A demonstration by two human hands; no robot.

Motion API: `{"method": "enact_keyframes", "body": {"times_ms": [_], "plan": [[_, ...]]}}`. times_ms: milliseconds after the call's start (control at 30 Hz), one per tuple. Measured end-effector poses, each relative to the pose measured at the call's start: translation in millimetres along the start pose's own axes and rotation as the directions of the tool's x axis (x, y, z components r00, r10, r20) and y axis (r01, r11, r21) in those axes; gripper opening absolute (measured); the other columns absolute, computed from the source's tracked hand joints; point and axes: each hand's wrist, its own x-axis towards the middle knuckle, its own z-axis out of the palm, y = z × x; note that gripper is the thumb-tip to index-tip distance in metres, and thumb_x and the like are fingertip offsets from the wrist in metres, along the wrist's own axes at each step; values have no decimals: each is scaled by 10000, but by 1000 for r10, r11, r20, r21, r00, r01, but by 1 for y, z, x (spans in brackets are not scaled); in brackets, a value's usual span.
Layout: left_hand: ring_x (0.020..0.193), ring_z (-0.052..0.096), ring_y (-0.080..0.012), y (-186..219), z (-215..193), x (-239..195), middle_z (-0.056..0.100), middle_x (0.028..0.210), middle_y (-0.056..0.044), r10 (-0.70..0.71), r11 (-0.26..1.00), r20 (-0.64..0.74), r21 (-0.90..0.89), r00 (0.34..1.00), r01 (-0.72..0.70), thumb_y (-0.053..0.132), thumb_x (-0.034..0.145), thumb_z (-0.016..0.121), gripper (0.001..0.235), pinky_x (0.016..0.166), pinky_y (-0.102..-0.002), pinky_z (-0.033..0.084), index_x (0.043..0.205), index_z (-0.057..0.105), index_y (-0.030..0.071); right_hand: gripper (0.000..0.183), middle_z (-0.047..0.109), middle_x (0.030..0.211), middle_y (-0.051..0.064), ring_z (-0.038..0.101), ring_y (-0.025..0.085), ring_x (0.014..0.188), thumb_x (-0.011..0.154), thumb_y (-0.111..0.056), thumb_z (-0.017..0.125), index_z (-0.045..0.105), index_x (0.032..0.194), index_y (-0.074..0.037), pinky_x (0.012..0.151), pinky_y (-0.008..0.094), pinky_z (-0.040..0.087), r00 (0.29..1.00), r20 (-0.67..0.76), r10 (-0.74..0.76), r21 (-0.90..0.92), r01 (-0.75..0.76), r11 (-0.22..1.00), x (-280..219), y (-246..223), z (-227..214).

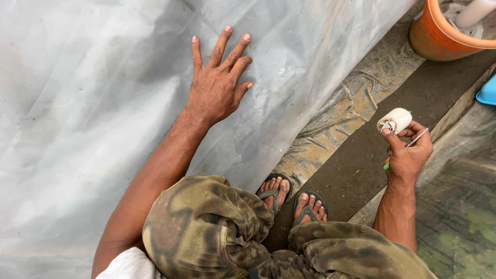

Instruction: The person repairs a hole in a translucent plastic sheet by applying pieces of white adhesive tape. They use scissors to cut the tape and smooth it over the damaged area, occasionally moving a nearby bucket and tray to access the work surface.

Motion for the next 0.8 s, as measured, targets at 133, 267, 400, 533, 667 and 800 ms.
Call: {"method": "enact_keyframes", "body": {"times_ms": [133, 267, 400, 533, 667, 800], "plan": [[1035, 671, -235, 5, -17, 3, 741, 968, -107, 225, 965, 183, -175, 957, -194, 404, 1055, 645, 350, 1247, -563, 224, 1239, 683, 109, 416, 613, 1020, 53, 586, 45, 678, 907, 46, 817, 594, 1258, 27, 510, 197, 423, 1000, -13, 6, 14, -6, 1000, 1, 2, -4], [671, 734, -184, 27, -25, -7, 725, 669, -3, 231, 900, 513, -436, 827, 19, 407, 947, 705, 306, 721, -437, 582, 1102, 728, 144, 417, 624, 1035, 57, 597, 50, 699, 915, 51, 818, 595, 1267, 27, 520, 198, 432, 999, -34, 7, 2, -7, 1000, 2, 4, -8], [681, 744, -192, 36, -24, -7, 755, 748, -30, 259, 855, 452, -518, 854, 14, 280, 903, 758, 191, 659, -424, 582, 1042, 755, 149, 410, 628, 1028, 52, 620, 53, 711, 905, 51, 813, 601, 1254, 22, 501, 197, 433, 999, -30, 32, 12, -32, 999, 1, 4, -4], [788, 733, -214, 48, -16, -10, 746, 983, -85, 346, 752, 393, -659, 852, -2, 165, 751, 830, 396, 681, -425, 594, 1129, 729, 104, 396, 625, 992, 44, 568, 49, 642, 896, 44, 814, 614, 1236, 18, 484, 191, 411, 999, -6, 42, 30, -42, 999, 2, 3, 1], [933, 737, -182, 52, 0, -12, 733, 1140, -55, 333, 816, 475, -578, 815, 4, 246, 892, 806, 345, 822, -407, 609, 1206, 710, 138, 398, 622, 988, 39, 565, 48, 630, 888, 41, 821, 611, 1227, 22, 483, 190, 404, 1000, -12, 23, 4, -23, 1000, 1, 2, 2], [1432, 491, -213, 39, 19, -6, 509, 1534, -24, 317, 919, 83, -274, 945, -284, 322, 1039, 758, 471, 1214, -464, 413, 1448, 570, 183, 398, 624, 986, 38, 585, 43, 655, 892, 31, 815, 611, 1234, 22, 493, 189, 417, 999, -31, 33, -9, -33, 999, -1, -2, -3]]}}
